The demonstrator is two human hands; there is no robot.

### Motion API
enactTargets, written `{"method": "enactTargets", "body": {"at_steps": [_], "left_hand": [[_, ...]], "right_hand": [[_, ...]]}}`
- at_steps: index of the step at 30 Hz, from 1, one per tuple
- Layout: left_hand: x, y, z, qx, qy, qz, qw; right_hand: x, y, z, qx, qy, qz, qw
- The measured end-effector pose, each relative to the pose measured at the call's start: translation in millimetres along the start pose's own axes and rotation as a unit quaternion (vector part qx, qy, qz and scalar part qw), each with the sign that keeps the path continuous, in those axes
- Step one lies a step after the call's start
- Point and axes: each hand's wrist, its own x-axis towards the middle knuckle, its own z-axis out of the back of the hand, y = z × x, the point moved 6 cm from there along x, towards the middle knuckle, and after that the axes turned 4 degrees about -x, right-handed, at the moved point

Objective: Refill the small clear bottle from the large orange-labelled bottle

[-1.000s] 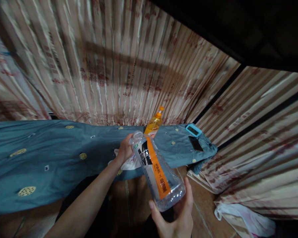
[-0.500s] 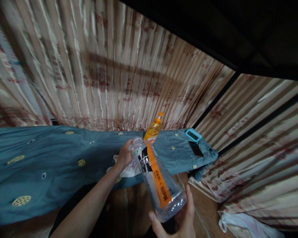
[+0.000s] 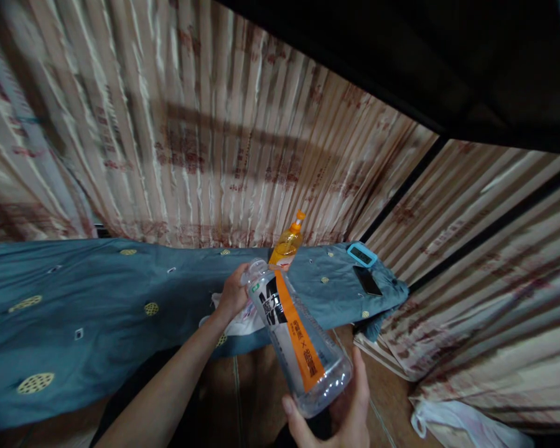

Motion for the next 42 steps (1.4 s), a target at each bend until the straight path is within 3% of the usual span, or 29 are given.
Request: {"method": "enactTargets", "body": {"at_steps": [8,17,42], "left_hand": [[0.2,0.8,0.5,0.005,0.005,-0.011,1.0],[-0.3,-4.9,0.3,0.014,0.009,-0.031,0.999],[-1.3,-8.6,1.7,0.021,0.004,-0.005,1.0]], "right_hand": [[-1.7,0.1,-1.1,0.02,-0.007,-0.034,0.999],[0.5,3.4,0.7,-0.006,-0.003,0.004,1.0],[-5.4,2.2,-1.0,0.002,-0.026,-0.018,0.999]]}}
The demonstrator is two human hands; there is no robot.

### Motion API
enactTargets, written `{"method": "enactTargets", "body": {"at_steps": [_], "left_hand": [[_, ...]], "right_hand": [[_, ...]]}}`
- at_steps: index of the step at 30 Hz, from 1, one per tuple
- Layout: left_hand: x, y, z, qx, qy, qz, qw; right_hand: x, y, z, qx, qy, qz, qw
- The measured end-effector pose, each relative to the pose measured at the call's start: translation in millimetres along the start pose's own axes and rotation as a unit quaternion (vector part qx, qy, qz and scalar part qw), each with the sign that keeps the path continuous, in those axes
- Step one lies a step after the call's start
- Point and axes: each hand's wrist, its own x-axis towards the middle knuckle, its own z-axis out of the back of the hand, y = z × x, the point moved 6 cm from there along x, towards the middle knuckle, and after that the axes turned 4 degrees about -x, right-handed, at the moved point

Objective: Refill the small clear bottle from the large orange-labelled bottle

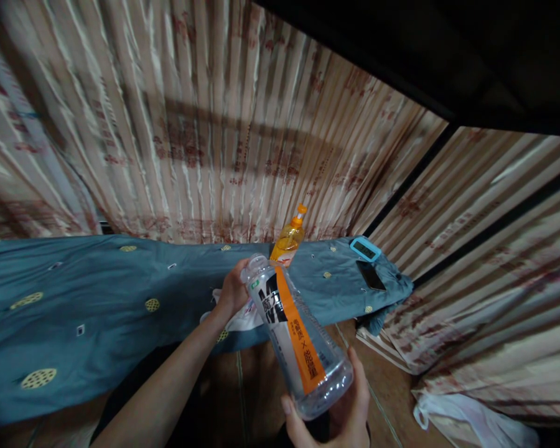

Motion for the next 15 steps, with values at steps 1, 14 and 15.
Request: {"method": "enactTargets", "body": {"at_steps": [1,14,15], "left_hand": [[0.0,-0.2,0.4,-0.001,0.001,0.0,1.0],[0.6,-4.1,0.5,-0.008,0.006,0.012,1.0],[0.6,-4.3,0.4,-0.007,0.005,0.011,1.0]], "right_hand": [[0.0,-0.3,0.2,0.0,0.001,0.0,1.0],[1.1,-3.7,1.9,-0.006,0.01,0.013,1.0],[1.1,-3.9,1.9,-0.005,0.013,0.01,1.0]]}}
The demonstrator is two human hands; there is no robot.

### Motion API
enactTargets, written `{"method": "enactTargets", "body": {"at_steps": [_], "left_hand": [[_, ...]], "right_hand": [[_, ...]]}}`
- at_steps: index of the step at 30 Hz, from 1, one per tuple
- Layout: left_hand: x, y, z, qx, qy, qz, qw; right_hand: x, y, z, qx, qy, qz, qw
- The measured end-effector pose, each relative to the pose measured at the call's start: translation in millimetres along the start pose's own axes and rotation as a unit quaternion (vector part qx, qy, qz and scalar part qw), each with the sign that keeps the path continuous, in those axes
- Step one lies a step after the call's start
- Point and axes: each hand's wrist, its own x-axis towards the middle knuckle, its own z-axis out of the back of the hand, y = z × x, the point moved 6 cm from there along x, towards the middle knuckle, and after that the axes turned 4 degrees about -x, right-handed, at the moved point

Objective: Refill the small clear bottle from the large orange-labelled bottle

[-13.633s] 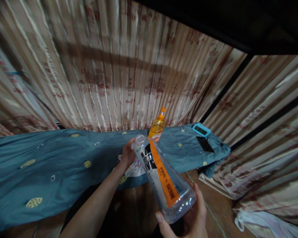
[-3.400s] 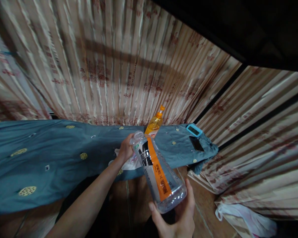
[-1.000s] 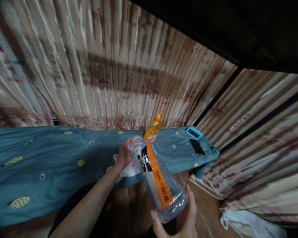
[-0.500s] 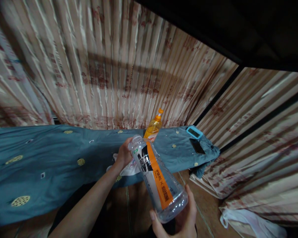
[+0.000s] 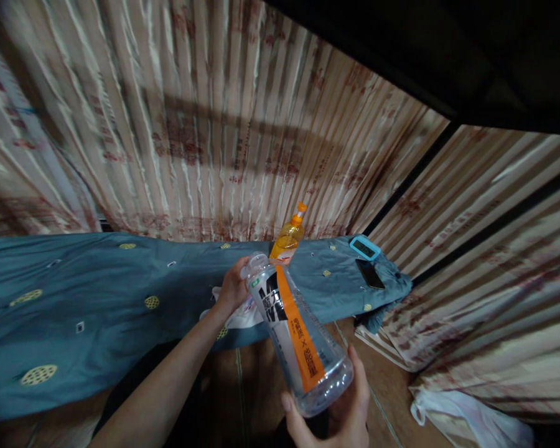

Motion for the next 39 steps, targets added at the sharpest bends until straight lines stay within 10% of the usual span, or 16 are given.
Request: {"method": "enactTargets", "body": {"at_steps": [39], "left_hand": [[1.5,-1.0,-0.6,0.022,0.008,-0.012,1.0]], "right_hand": [[-5.5,-8.9,2.5,0.008,0.007,-0.007,1.0]]}}
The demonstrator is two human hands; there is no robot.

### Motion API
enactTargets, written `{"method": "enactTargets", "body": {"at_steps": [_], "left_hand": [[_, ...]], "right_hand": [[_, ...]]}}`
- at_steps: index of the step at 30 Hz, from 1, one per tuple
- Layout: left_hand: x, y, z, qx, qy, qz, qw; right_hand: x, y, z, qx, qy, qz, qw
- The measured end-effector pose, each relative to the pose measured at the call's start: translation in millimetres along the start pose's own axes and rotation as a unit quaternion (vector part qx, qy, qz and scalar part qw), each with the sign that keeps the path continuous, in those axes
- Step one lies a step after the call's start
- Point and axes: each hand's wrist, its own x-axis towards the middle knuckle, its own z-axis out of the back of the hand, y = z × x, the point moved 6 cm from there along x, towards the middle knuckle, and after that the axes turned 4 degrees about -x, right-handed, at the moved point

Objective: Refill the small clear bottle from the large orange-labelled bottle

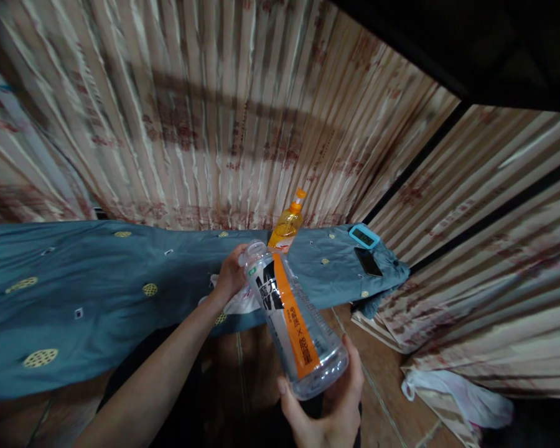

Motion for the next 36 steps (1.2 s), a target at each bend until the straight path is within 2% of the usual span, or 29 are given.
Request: {"method": "enactTargets", "body": {"at_steps": [4,8,14,21,26,30,36], "left_hand": [[-0.3,-1.1,0.9,-0.008,0.0,0.009,1.0],[-0.4,-2.7,0.6,-0.02,-0.005,0.016,1.0],[-0.6,-4.5,1.0,-0.03,0.0,0.024,0.999],[-0.6,-5.6,3.7,-0.027,-0.003,0.026,0.999],[-0.9,-5.0,5.5,-0.022,-0.017,0.026,0.999],[-0.8,-3.0,3.7,-0.019,-0.007,0.02,1.0],[-0.3,1.5,2.7,-0.02,-0.011,0.018,1.0]], "right_hand": [[3.8,-8.8,2.7,-0.004,0.002,0.043,0.999],[4.4,-17.1,3.8,-0.01,0.007,0.052,0.999],[5.5,-14.6,4.5,-0.017,0.01,0.065,0.998],[10.9,-8.8,5.6,-0.037,0.015,0.12,0.992],[13.9,-6.5,3.4,-0.033,0.028,0.113,0.993],[13.4,2.5,2.9,-0.03,0.019,0.112,0.993],[9.3,0.5,2.4,-0.034,0.006,0.045,0.998]]}}
